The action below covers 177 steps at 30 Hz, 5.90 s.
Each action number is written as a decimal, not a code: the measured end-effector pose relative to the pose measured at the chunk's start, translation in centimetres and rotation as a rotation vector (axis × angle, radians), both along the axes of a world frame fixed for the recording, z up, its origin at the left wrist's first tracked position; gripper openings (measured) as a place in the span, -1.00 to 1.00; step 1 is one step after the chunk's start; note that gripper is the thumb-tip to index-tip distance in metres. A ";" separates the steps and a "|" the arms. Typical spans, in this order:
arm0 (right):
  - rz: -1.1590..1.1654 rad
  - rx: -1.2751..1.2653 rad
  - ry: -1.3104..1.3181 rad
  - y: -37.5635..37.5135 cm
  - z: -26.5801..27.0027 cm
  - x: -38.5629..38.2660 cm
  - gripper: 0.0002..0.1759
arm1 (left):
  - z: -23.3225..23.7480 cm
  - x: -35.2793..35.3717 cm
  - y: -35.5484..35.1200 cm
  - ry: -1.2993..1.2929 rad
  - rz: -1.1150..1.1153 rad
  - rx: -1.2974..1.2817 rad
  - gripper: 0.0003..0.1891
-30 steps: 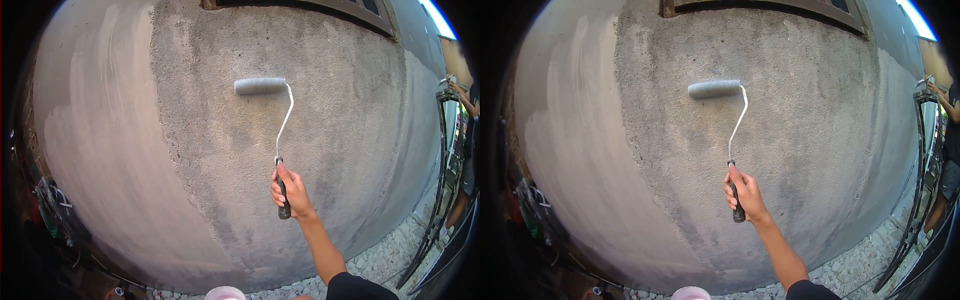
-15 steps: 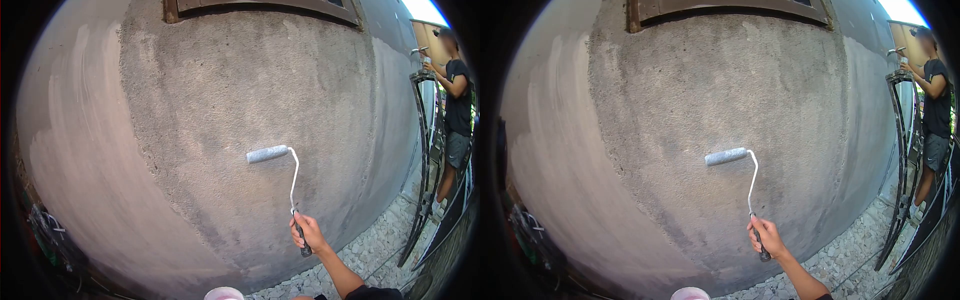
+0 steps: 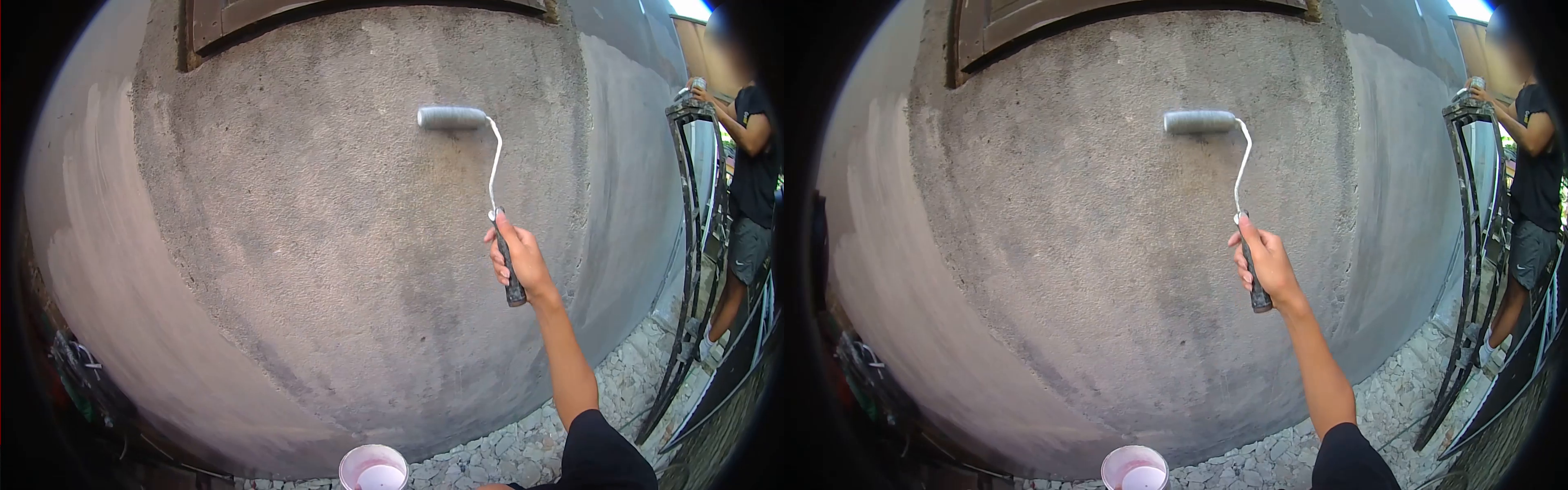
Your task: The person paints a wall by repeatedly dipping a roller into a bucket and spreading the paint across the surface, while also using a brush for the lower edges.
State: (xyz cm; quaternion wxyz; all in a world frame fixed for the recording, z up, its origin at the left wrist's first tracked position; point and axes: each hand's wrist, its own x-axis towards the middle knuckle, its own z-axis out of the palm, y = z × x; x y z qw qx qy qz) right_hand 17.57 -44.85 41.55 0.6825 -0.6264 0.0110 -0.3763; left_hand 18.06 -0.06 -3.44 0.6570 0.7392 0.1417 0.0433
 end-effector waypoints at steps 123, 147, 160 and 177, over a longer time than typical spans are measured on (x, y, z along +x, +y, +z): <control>0.078 -1.593 0.968 10.2 -27.5 -11.5 -0.86 | 4.4 -4.5 -22.5 -0.020 -0.460 -0.133 -0.56; -0.028 -0.140 0.417 -4.8 -9.3 -17.7 -0.57 | -3.9 1.7 -17.2 -0.041 -0.328 -0.205 -0.64; -0.107 -0.263 -0.130 -14.9 5.8 -6.3 -0.48 | -3.3 -2.9 -13.5 0.094 -0.234 -0.292 -0.61; -0.050 -0.116 0.007 -20.2 -2.0 -3.1 -0.40 | -1.1 -5.4 -20.3 0.134 -0.133 -0.175 -0.63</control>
